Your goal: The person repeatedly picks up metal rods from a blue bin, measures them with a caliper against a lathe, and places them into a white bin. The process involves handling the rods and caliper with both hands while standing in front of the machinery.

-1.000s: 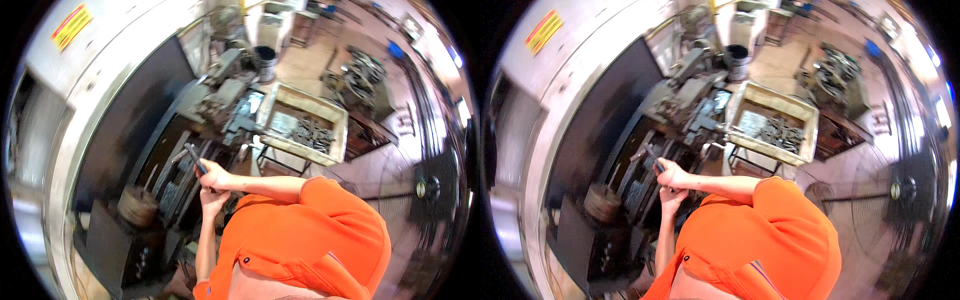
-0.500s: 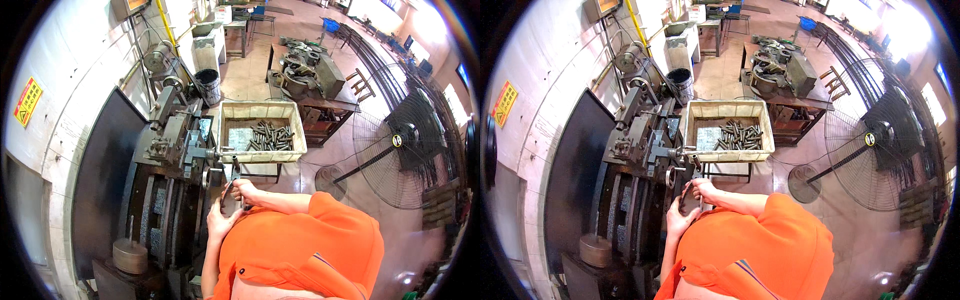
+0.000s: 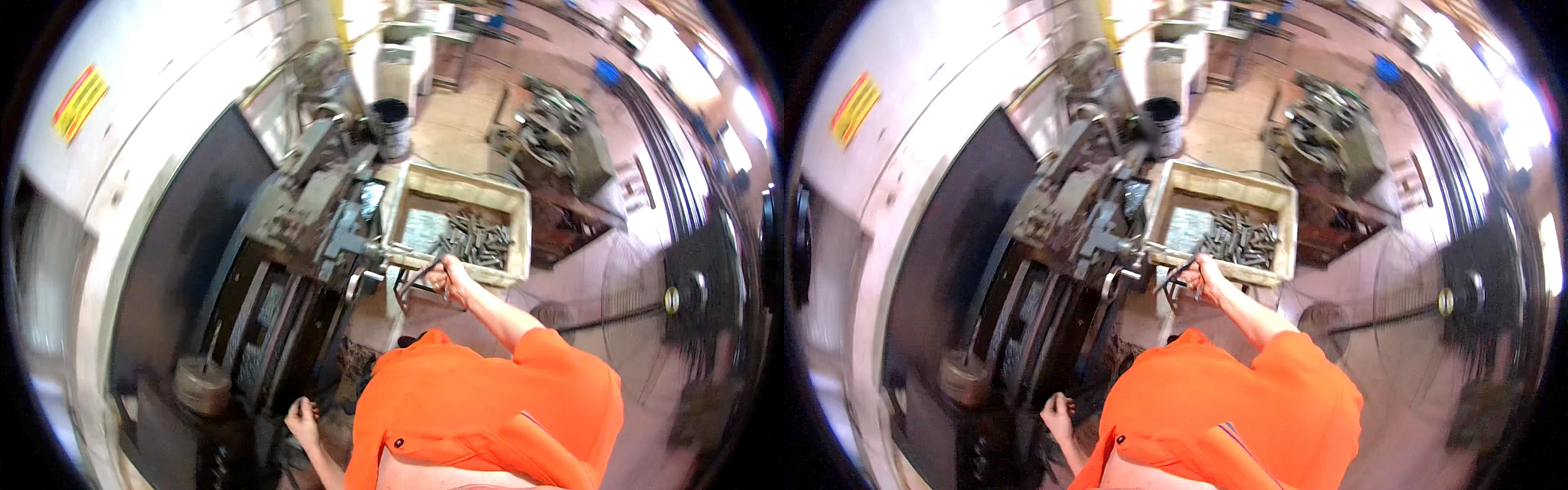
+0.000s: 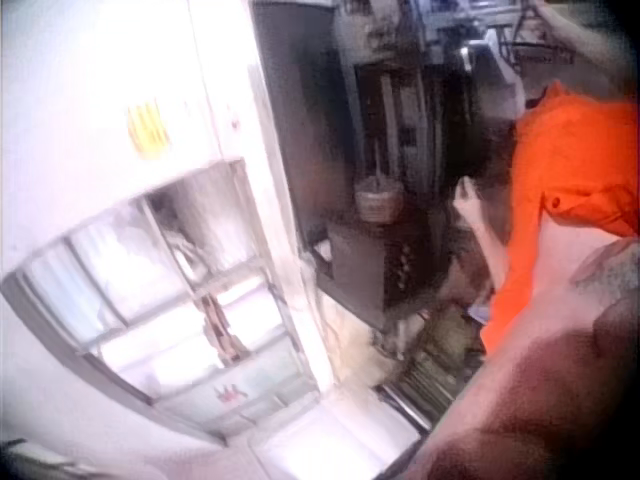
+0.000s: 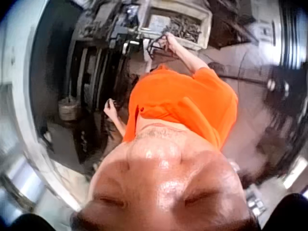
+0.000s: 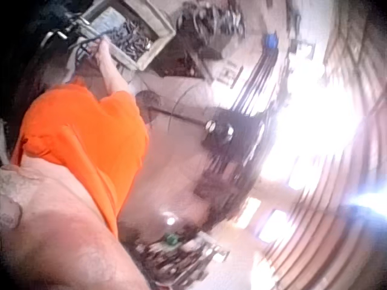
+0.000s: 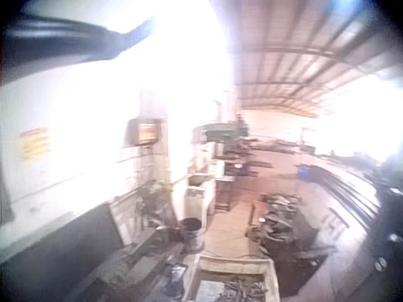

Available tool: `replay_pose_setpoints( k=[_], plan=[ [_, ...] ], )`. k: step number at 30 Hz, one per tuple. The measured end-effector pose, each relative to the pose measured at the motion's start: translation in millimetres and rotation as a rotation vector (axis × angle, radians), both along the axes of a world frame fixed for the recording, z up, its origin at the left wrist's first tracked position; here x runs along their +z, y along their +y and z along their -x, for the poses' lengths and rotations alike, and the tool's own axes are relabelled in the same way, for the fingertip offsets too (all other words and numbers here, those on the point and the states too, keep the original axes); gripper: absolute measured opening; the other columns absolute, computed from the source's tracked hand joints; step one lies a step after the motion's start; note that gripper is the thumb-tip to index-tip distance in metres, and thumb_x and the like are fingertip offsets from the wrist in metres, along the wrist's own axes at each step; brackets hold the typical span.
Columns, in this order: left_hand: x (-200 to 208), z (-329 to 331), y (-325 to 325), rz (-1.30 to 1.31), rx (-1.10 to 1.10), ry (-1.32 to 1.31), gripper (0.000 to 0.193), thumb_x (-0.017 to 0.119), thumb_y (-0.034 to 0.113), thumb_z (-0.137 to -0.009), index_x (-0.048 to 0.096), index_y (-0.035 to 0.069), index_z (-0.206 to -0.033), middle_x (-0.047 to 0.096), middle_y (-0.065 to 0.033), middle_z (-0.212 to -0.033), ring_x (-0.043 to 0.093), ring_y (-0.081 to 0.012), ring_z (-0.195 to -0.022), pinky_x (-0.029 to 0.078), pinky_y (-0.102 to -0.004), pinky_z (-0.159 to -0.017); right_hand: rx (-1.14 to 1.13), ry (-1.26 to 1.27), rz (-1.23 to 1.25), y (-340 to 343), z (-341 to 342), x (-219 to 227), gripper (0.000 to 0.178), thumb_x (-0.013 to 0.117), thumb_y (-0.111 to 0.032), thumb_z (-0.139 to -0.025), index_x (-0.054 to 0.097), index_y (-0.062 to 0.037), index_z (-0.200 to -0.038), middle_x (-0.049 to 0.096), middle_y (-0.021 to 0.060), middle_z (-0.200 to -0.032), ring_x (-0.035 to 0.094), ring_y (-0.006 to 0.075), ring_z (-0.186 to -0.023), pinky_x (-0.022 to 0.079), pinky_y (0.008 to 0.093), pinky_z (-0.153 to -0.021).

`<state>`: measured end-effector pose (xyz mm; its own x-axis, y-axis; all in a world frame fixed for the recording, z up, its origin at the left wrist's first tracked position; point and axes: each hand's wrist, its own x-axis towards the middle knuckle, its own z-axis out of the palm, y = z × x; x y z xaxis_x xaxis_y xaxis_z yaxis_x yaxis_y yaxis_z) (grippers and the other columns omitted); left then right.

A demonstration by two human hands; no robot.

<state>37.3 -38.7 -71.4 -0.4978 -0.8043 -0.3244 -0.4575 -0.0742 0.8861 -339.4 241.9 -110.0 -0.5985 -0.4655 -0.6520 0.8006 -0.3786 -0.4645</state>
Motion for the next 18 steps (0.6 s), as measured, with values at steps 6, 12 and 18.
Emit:
replay_pose_setpoints(
  k=[6,12,18],
  plan=[
    [31,-49,22,0.207,0.407,-0.029,0.036,0.055,0.019,-0.087,0.053,-0.003,-0.058,0.049,-0.0041,-0.050,0.044,-0.0084,-0.048,0.036,-0.0281,-0.046,0.367,-0.325,0.014,-59,-75,-18,0.044,0.033,-0.032,-0.088,0.054,0.0066,-0.093,0.052,0.0087,-0.062,0.029,0.0049,-0.037,0.029,0.0178,-0.035],
    [3,-183,68,0.462,0.856,-0.132,0.014,0.054,0.002,-0.077,0.064,-0.001,-0.087,0.064,-0.0091,-0.076,0.058,-0.0126,-0.069,0.045,-0.0255,-0.065,0.796,-0.440,0.210,-67,-97,-50,0.056,0.055,-0.039,-0.077,0.050,0.0052,-0.112,0.059,0.0165,-0.101,0.033,0.0021,-0.044,0.032,0.0165,-0.043],
    [-43,-324,178,0.206,1.310,-0.108,0.024,0.052,-0.001,-0.072,0.062,-0.005,-0.094,0.063,-0.0059,-0.077,0.057,-0.0110,-0.071,0.044,-0.0229,-0.067,1.024,-0.405,0.116,-84,-76,-78,0.058,0.066,-0.032,-0.069,0.052,0.0058,-0.110,0.058,0.0198,-0.109,0.036,0.0028,-0.047,0.034,0.0144,-0.043]
  ],
)
